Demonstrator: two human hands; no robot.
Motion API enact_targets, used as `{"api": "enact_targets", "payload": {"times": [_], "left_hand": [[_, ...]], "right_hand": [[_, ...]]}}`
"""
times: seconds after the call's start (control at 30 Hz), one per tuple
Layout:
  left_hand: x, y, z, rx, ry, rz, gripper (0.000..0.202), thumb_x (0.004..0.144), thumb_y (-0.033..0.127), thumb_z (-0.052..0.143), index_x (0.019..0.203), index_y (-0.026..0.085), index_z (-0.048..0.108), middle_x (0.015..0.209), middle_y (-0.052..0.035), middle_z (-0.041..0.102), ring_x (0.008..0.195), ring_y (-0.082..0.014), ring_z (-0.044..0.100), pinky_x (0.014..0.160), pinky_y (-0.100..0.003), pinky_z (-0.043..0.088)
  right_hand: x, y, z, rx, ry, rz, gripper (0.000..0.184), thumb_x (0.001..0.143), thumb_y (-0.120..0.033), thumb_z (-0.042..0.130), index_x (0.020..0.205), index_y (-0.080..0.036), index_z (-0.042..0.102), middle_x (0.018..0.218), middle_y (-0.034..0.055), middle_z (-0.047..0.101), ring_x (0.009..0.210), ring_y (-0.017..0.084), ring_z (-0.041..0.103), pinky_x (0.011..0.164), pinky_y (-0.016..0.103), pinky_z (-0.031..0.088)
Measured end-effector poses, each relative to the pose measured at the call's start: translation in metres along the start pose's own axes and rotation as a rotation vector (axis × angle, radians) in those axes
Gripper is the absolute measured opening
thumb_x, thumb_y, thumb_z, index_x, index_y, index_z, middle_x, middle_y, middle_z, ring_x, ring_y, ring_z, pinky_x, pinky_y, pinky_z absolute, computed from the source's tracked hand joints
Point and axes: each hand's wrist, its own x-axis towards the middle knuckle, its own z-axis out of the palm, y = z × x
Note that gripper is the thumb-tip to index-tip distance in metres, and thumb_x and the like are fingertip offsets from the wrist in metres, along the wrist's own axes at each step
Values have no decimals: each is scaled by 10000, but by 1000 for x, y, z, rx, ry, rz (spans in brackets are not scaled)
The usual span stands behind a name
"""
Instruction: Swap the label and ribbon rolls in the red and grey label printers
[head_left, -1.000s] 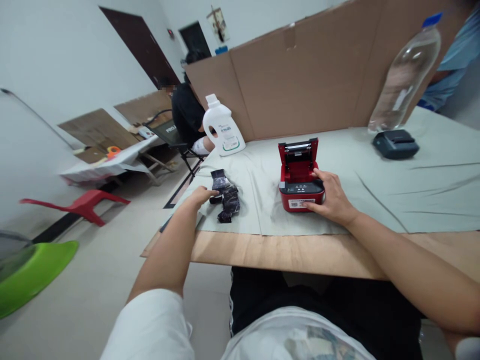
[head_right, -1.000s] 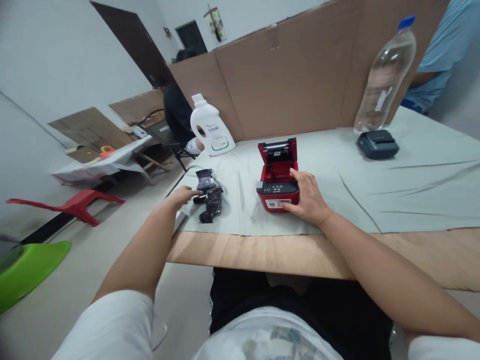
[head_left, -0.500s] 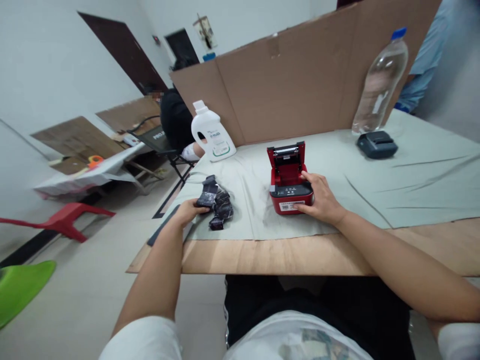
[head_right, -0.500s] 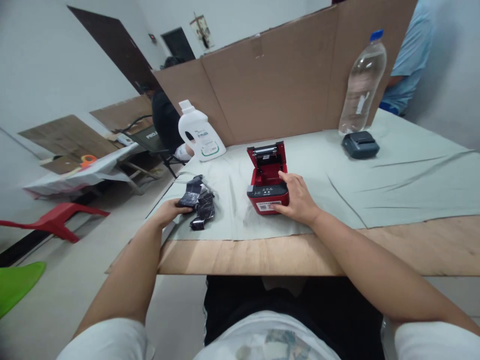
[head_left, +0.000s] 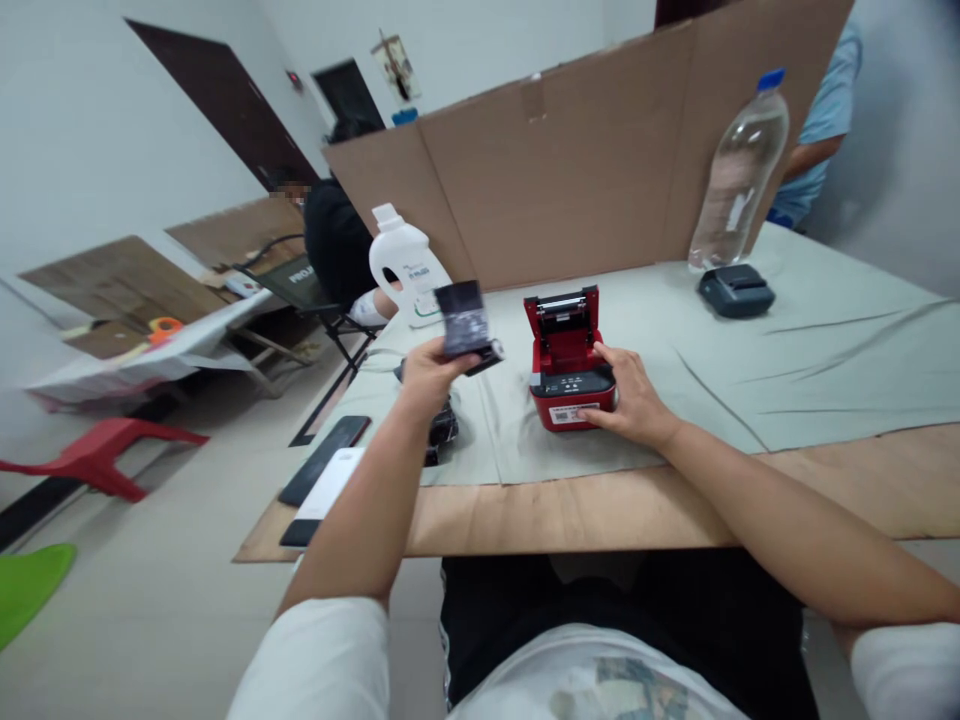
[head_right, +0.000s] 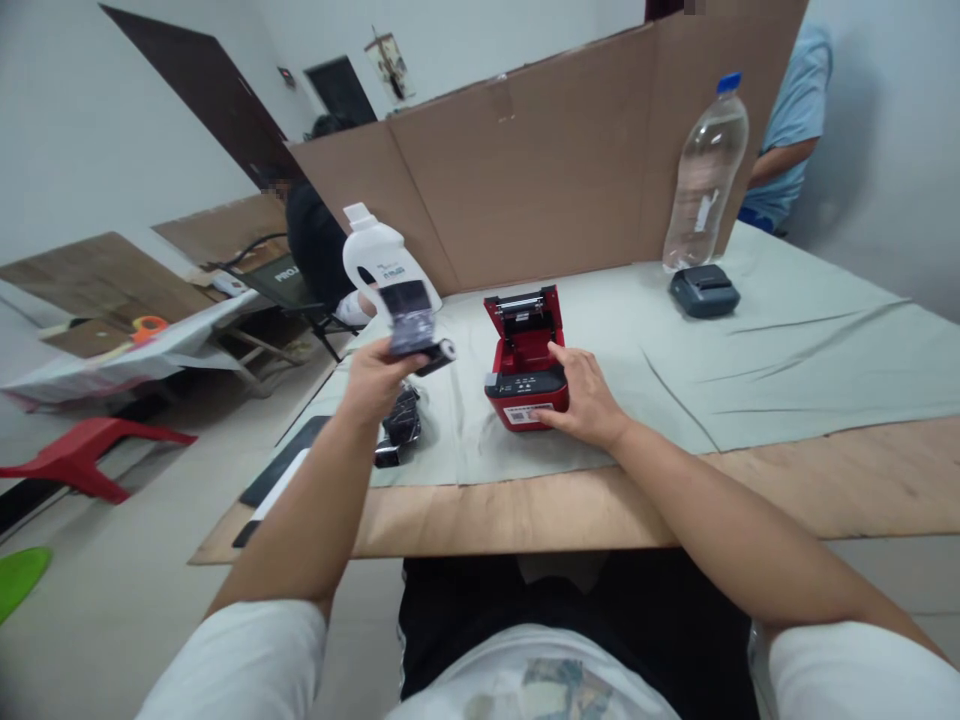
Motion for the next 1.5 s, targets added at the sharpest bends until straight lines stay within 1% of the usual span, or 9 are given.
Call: {"api": "enact_targets", "payload": {"times": [0.13, 0.2, 0.3, 0.5, 0.7, 0.9, 1.17, 1.33, 1.5], "left_hand": [[10, 0, 80, -129, -253, 2, 366, 535, 365, 814, 812, 138, 738, 824, -51, 736, 793, -212, 657, 783, -358, 527], [16, -4, 101, -72, -356, -23, 328, 552, 329, 803, 808, 134, 742, 792, -44, 734, 756, -196, 650, 748, -334, 519], [27, -6, 113, 99, -479, -44, 262, 563, 265, 790, 787, 135, 742, 735, -20, 718, 692, -168, 626, 678, -291, 485], [40, 1, 119, 422, -537, 28, 200, 559, 275, 803, 669, 156, 686, 640, 20, 643, 609, -125, 541, 602, -257, 400], [33, 7, 121, 374, -469, 28, 223, 584, 301, 782, 622, 156, 616, 611, 40, 591, 591, -117, 517, 589, -251, 387], [36, 3, 119, 418, -589, 54, 148, 587, 204, 756, 704, 153, 681, 680, 6, 660, 665, -163, 588, 676, -293, 451], [18, 2, 105, 0, -594, 50, 240, 663, 195, 698, 899, 154, 679, 928, -71, 712, 885, -198, 655, 862, -381, 508], [-9, 4, 88, 99, -626, 337, 357, 663, 340, 788, 988, 208, 719, 1186, -108, 647, 1194, -285, 544, 1070, -475, 389], [-24, -9, 84, 239, -497, 480, 469, 698, 570, 734, 1052, 262, 725, 1265, -113, 552, 1254, -304, 463, 1110, -485, 335]], "right_hand": [[-1, 4, -3, 2, 13, 21, 984, 709, -662, 682, 1483, -238, 245, 1324, 152, 504, 1200, 380, 460, 1003, 609, 395], [-1, 7, -4, -9, 16, 26, 994, 706, -668, 683, 1482, -226, 248, 1317, 161, 506, 1195, 381, 467, 999, 608, 401], [0, 10, -4, -23, 14, 8, 985, 713, -668, 677, 1477, -211, 254, 1303, 166, 512, 1187, 375, 474, 1008, 602, 400], [0, 12, -3, -46, 8, -14, 944, 740, -659, 658, 1465, -195, 270, 1287, 171, 513, 1167, 363, 479, 998, 592, 410], [1, 12, -3, -41, 4, -17, 949, 737, -667, 650, 1472, -214, 255, 1292, 165, 516, 1168, 370, 478, 994, 602, 408], [1, 13, -3, -24, 6, 1, 946, 733, -689, 637, 1466, -221, 265, 1299, 167, 513, 1178, 380, 479, 990, 616, 409], [0, 8, -7, 50, 34, 1, 968, 722, -637, 691, 1484, -229, 255, 1301, 151, 544, 1213, 357, 475, 1022, 597, 401], [2, 0, -10, 16, 10, -113, 934, 710, -609, 721, 1467, -238, 319, 1309, 136, 553, 1234, 347, 467, 1042, 578, 402], [2, -5, -10, -101, -26, -132, 507, 797, -542, 656, 1230, -283, 609, 1284, 102, 565, 1258, 341, 441, 1053, 585, 390]]}}
